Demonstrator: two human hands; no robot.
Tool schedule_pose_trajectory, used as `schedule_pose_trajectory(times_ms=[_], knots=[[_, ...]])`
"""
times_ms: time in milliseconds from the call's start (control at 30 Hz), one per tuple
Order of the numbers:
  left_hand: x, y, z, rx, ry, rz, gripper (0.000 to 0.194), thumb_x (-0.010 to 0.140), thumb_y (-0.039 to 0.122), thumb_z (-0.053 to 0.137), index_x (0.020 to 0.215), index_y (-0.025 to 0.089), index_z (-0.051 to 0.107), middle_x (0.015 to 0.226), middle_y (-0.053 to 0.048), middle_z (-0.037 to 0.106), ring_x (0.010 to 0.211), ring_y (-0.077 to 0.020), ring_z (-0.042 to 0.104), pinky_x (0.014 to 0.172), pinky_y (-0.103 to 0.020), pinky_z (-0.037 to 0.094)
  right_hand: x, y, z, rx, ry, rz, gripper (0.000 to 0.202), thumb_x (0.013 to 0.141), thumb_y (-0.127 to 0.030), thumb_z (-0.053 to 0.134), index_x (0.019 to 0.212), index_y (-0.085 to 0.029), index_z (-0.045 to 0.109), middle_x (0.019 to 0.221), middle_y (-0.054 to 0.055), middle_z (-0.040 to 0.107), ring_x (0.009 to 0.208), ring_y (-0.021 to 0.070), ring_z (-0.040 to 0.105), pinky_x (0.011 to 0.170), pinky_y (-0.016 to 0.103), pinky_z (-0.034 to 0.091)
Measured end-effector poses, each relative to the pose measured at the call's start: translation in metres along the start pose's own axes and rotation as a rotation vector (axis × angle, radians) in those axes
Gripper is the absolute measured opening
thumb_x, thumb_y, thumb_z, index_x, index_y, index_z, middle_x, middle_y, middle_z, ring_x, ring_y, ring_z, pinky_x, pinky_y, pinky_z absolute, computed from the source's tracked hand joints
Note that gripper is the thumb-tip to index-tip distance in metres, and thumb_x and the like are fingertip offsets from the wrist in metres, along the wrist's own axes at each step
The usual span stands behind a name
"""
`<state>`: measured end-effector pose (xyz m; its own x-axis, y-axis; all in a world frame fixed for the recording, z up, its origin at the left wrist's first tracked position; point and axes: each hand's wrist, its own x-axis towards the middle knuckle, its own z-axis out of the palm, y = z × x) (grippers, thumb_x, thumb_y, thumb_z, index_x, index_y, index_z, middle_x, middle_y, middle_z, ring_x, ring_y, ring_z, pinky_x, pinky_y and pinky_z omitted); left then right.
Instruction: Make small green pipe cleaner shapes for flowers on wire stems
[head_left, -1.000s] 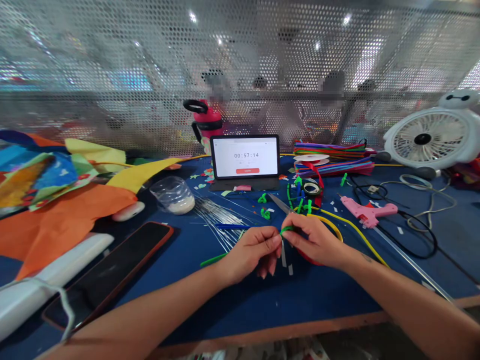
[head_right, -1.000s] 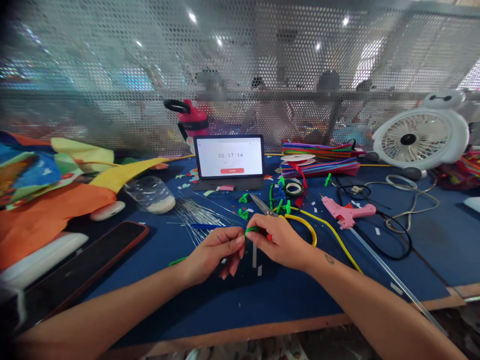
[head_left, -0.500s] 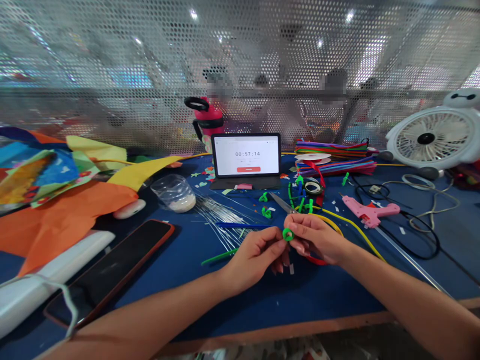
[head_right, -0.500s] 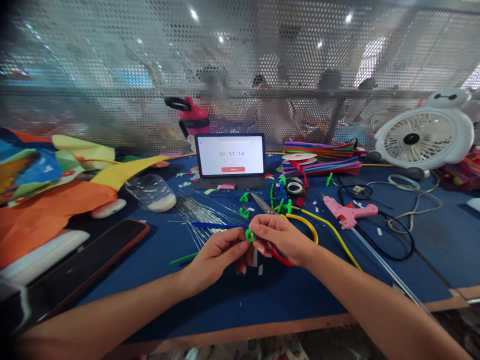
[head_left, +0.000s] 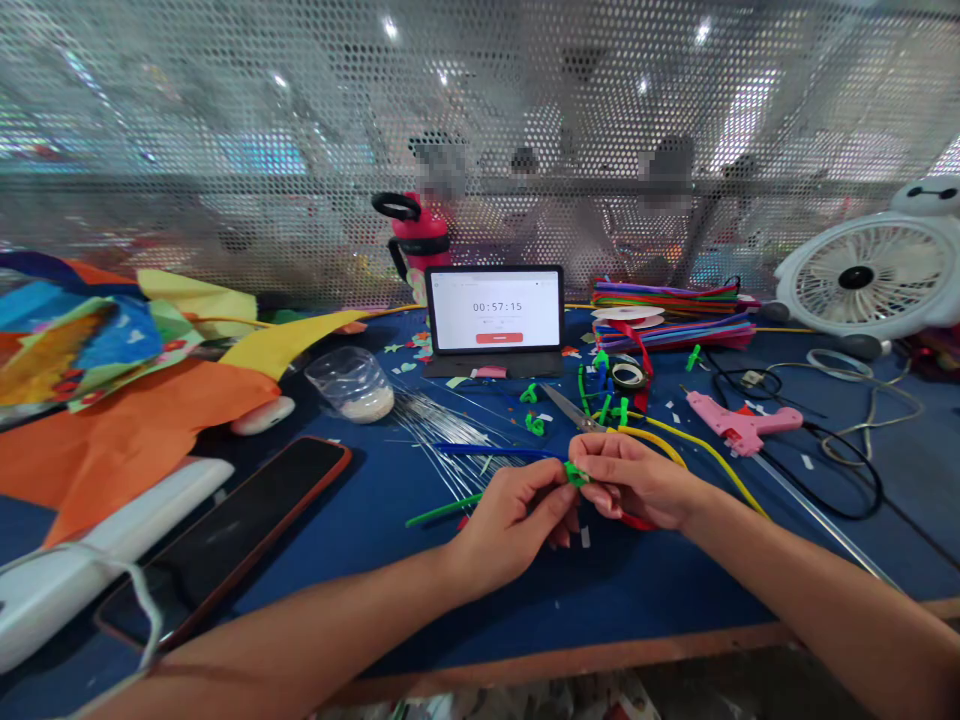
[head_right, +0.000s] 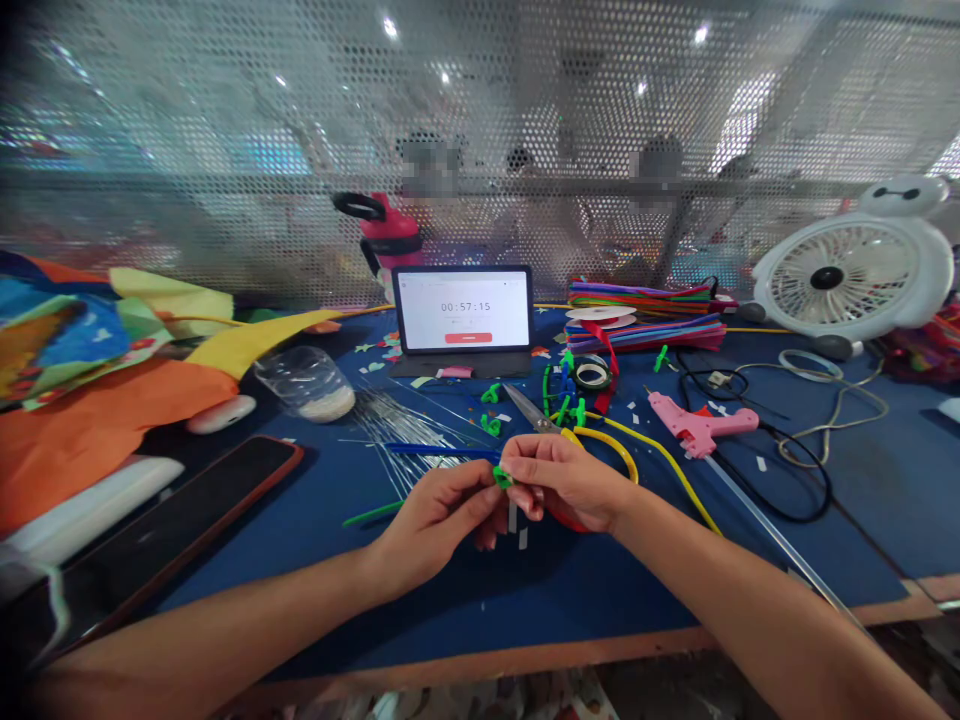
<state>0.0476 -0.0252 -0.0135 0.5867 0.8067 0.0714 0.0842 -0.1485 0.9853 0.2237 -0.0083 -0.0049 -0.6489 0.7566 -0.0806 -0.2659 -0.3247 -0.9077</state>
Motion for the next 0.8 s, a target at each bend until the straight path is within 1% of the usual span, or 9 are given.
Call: schedule_pose_trajectory(times_ms=[133,233,300,367,500,600,800], knots=[[-0.0013,-0.0004,0.0015,0.029,0.013,0.006,0.027,0.088,0.038,0.046,0.082,0.015,0.059,0.068,-0.001,0.058,0.055,-0.0094,0.056,0.054,-0.02,0.047,0.0,-0.0004,0.0007,0.009,-0.017,0.023,0.03,0.076,-0.036,0.068,0.07,-0.015,0.048,0.045,-0.008,0.045,0.036,0.0019,0.032,0.035,0.012,0.027],[-0.0014,-0.0013,0.001,-0.008,0.006,-0.005,0.027,0.088,0.038,0.047,0.083,0.014,0.059,0.068,-0.001,0.058,0.056,-0.0091,0.055,0.054,-0.02,0.047,0.0002,0.0002,0.0021,0.004,-0.005,0.037,0.03,0.077,-0.036,0.067,0.069,-0.015,0.047,0.044,-0.009,0.044,0.035,0.0016,0.03,0.035,0.012,0.026],[-0.0003,-0.0019,-0.0001,-0.08,-0.002,-0.033,0.028,0.088,0.038,0.047,0.083,0.014,0.058,0.067,-0.001,0.058,0.054,-0.0088,0.054,0.053,-0.02,0.047,0.0006,0.0012,0.0035,0.0,0.004,0.029,0.029,0.078,-0.036,0.066,0.069,-0.015,0.047,0.044,-0.008,0.044,0.035,0.002,0.031,0.035,0.013,0.027],[0.0012,-0.0021,-0.0012,-0.134,0.008,-0.049,0.029,0.088,0.039,0.047,0.081,0.013,0.057,0.065,-0.001,0.058,0.052,-0.0084,0.054,0.051,-0.02,0.046,0.0009,0.0021,0.0049,-0.007,0.013,-0.014,0.029,0.079,-0.037,0.064,0.069,-0.015,0.047,0.045,-0.007,0.046,0.038,0.0031,0.036,0.038,0.013,0.03],[0.0027,-0.0007,-0.0016,-0.104,0.081,-0.021,0.028,0.088,0.038,0.047,0.079,0.013,0.056,0.066,-0.001,0.059,0.052,-0.0082,0.054,0.052,-0.02,0.046,0.0012,0.0018,0.006,-0.054,0.063,-0.135,0.027,0.082,-0.038,0.061,0.073,-0.015,0.049,0.051,-0.005,0.05,0.044,0.0048,0.042,0.045,0.015,0.036],[0.0019,0.0007,-0.0007,-0.058,0.098,0.012,0.027,0.089,0.038,0.047,0.081,0.014,0.056,0.067,0.0,0.06,0.053,-0.0081,0.055,0.052,-0.02,0.046,0.0008,0.0005,0.0049,-0.053,0.063,-0.135,0.023,0.081,-0.033,0.063,0.075,-0.015,0.051,0.052,-0.005,0.051,0.045,0.0046,0.043,0.045,0.015,0.037],[0.0008,-0.0005,0.0003,-0.031,0.111,0.052,0.025,0.09,0.036,0.045,0.08,0.015,0.054,0.065,0.0,0.059,0.051,-0.0078,0.055,0.05,-0.019,0.046,-0.0003,-0.0001,0.0027,0.011,0.029,-0.112,0.02,0.079,-0.03,0.065,0.077,-0.014,0.052,0.055,-0.002,0.056,0.047,0.0044,0.047,0.047,0.014,0.041]])
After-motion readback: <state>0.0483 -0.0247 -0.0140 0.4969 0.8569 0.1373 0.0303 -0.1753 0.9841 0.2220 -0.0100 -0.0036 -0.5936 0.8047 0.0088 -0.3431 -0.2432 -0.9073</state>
